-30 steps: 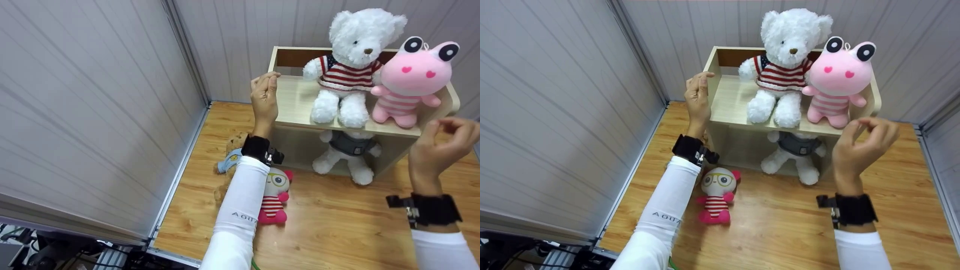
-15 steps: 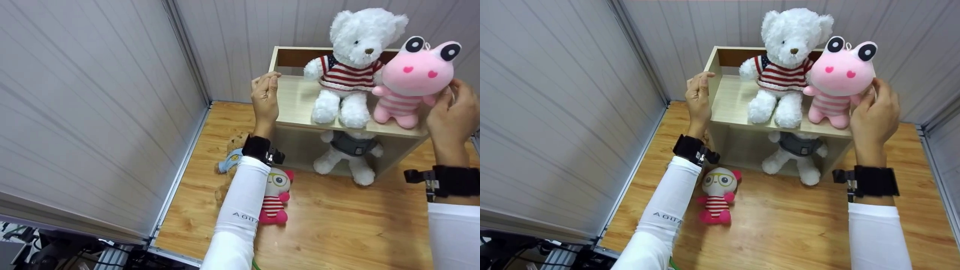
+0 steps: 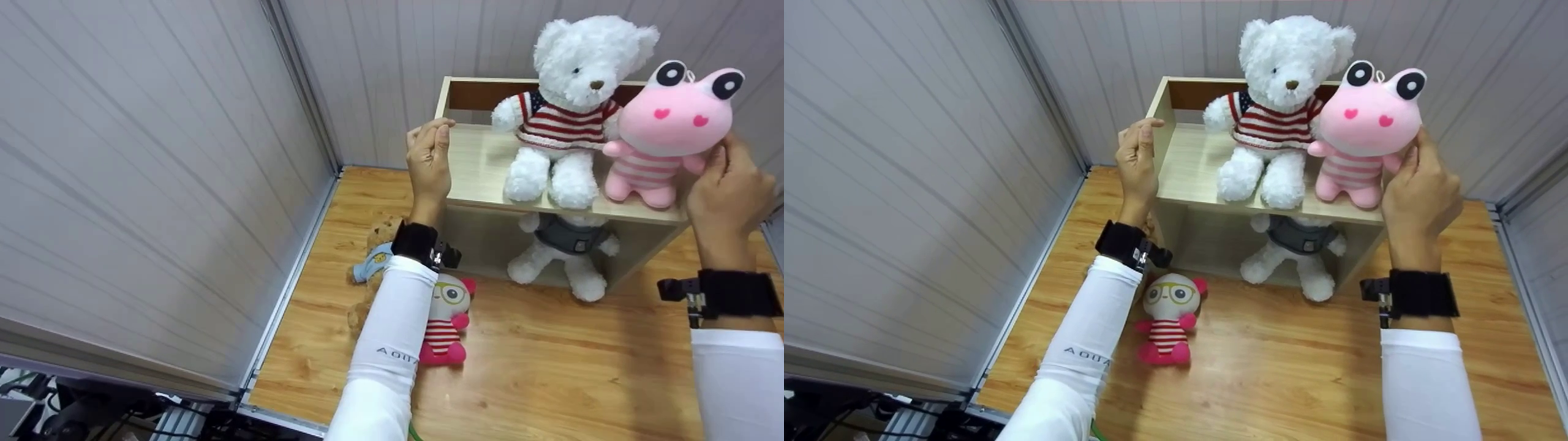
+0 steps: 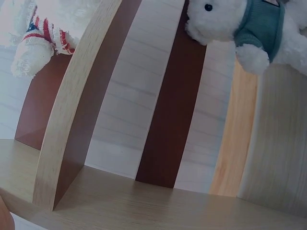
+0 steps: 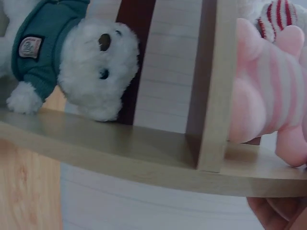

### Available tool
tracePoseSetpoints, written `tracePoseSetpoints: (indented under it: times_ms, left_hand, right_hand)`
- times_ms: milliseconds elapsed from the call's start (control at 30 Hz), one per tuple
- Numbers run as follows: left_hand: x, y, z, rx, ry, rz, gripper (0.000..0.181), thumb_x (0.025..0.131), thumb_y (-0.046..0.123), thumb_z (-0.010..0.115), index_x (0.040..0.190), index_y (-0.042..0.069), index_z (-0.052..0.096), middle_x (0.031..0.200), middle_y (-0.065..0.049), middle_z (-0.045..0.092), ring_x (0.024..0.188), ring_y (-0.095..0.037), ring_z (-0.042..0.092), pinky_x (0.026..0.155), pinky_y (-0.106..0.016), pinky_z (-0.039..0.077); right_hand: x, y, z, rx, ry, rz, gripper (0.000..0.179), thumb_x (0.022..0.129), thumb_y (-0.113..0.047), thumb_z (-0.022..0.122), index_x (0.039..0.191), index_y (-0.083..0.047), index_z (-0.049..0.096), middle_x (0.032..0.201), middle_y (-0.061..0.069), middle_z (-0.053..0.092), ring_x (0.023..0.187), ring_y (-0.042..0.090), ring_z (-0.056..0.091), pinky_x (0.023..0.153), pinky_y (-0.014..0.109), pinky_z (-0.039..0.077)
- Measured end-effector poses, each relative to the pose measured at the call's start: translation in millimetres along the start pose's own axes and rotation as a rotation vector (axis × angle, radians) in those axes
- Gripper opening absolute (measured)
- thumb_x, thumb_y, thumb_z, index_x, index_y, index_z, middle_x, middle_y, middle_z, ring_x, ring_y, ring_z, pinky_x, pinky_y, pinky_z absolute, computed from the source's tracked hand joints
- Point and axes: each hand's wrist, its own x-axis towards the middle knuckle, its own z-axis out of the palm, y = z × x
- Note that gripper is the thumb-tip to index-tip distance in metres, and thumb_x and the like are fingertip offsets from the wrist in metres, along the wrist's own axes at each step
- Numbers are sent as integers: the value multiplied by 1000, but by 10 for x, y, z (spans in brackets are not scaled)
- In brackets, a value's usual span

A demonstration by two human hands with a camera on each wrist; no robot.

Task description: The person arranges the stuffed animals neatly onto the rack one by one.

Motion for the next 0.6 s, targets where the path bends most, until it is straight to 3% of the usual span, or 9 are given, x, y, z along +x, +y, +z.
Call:
tracePoseSetpoints:
  times_ms: [167, 300, 400, 500, 600]
  left_hand:
    - [-23, 23, -10, -18, -15, -36, 22, 104, 4, 53, 106, -5, 73, 111, -16, 74, 110, -22, 54, 102, -27, 35]
    - [-32, 27, -27, -40, -39, -47, 24, 105, 3, 50, 110, -6, 71, 108, -17, 73, 110, -23, 51, 103, -26, 33]
    - [-33, 30, -33, -49, -50, -35, 24, 106, 2, 48, 113, -6, 70, 90, -18, 67, 109, -24, 51, 104, -27, 32]
    - [-31, 28, -42, -48, -64, -21, 25, 106, 2, 47, 114, -6, 69, 76, -16, 57, 107, -25, 51, 105, -28, 31]
    - [-24, 38, -63, -48, -74, -19, 26, 106, 2, 46, 115, -7, 69, 73, -16, 54, 107, -24, 50, 104, -27, 31]
  right_hand:
    - [-2, 43, 43, 24, 56, -33, 41, 107, -42, 44, 136, -23, 67, 119, 15, 74, 79, 37, 58, 68, 33, 30]
    - [-2, 55, 71, 46, 96, -56, 40, 107, -42, 46, 132, -21, 69, 115, 14, 76, 63, -4, 42, 64, 20, 25]
    - [-2, 52, 73, 37, 110, -34, 41, 106, -47, 46, 131, -24, 70, 114, 12, 77, 63, -20, 24, 63, 15, 23]
    - [-6, 47, 72, 24, 124, -18, 43, 106, -51, 45, 130, -26, 70, 113, 12, 77, 61, -22, 22, 62, 15, 22]
    - [-17, 39, 79, 16, 143, -29, 44, 106, -52, 44, 130, -26, 70, 111, 12, 78, 60, -22, 21, 61, 16, 22]
